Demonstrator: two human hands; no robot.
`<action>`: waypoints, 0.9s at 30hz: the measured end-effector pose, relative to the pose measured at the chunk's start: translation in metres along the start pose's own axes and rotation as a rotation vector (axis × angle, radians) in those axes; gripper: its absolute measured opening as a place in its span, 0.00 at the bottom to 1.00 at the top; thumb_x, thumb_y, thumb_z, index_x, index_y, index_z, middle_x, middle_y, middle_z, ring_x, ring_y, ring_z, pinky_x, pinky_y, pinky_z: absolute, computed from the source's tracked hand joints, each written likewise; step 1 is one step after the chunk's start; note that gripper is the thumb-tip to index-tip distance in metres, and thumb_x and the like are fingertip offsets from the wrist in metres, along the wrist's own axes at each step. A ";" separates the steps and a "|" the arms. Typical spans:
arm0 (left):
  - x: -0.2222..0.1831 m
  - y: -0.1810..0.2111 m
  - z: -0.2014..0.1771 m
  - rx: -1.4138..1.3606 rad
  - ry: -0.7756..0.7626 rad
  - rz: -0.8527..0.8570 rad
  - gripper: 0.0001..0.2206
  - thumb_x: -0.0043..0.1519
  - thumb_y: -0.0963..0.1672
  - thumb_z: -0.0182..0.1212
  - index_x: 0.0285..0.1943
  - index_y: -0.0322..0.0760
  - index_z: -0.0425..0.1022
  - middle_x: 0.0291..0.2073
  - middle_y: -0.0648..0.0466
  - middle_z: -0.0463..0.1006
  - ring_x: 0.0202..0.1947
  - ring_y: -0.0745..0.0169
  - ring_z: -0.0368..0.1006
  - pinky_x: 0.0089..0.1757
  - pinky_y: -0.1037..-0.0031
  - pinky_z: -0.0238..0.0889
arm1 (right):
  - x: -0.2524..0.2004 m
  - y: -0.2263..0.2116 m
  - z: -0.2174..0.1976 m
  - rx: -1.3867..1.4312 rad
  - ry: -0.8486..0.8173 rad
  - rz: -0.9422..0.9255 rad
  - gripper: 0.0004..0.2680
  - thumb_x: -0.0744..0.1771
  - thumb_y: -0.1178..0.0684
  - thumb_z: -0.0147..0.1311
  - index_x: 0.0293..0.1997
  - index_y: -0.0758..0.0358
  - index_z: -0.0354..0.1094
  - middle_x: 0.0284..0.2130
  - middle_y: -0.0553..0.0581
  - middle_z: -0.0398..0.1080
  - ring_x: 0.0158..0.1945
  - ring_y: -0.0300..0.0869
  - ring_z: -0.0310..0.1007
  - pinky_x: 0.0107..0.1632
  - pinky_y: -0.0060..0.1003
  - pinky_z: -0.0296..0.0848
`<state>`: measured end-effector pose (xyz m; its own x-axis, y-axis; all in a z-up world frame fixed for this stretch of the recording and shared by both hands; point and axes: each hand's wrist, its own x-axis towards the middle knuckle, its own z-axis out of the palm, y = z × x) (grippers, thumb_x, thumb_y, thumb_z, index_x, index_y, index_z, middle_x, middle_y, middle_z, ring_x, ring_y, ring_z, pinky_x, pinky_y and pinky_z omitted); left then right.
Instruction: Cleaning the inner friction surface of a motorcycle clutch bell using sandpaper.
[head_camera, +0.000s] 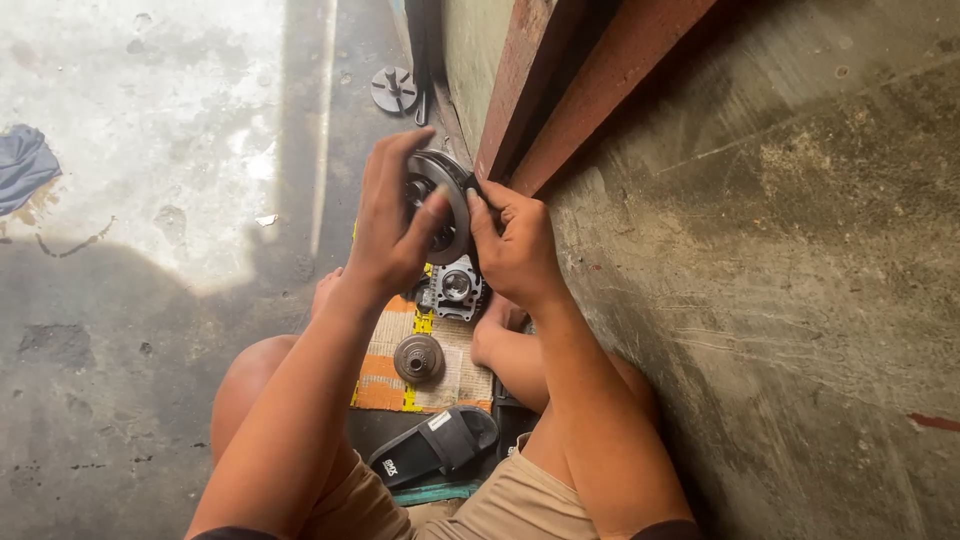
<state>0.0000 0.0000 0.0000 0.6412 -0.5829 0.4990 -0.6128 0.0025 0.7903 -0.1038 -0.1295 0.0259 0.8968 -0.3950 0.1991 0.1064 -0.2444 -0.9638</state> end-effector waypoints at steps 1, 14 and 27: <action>0.000 0.002 0.002 0.001 -0.002 -0.002 0.27 0.70 0.53 0.49 0.71 0.33 0.61 0.54 0.37 0.66 0.56 0.32 0.65 0.57 0.50 0.56 | -0.001 0.003 0.003 0.002 0.001 0.002 0.10 0.71 0.58 0.46 0.49 0.71 0.76 0.26 0.65 0.76 0.35 0.36 0.70 0.37 0.37 0.75; 0.005 0.005 0.003 -0.921 0.218 -1.087 0.46 0.53 0.62 0.57 0.74 0.35 0.50 0.60 0.34 0.62 0.61 0.37 0.61 0.56 0.45 0.58 | -0.003 0.004 0.027 -0.286 0.115 -0.325 0.08 0.69 0.60 0.51 0.49 0.73 0.73 0.26 0.70 0.74 0.31 0.59 0.80 0.30 0.46 0.77; -0.008 0.001 0.009 -0.148 0.213 -0.233 0.27 0.67 0.58 0.50 0.67 0.41 0.63 0.49 0.38 0.65 0.50 0.35 0.69 0.53 0.44 0.65 | -0.007 0.002 0.018 -0.067 0.089 -0.117 0.08 0.70 0.56 0.51 0.47 0.66 0.77 0.27 0.66 0.77 0.35 0.39 0.76 0.33 0.42 0.76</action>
<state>-0.0100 -0.0032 -0.0060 0.8479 -0.3987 0.3494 -0.3744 0.0162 0.9271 -0.1022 -0.1109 0.0196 0.8380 -0.4369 0.3269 0.1760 -0.3506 -0.9198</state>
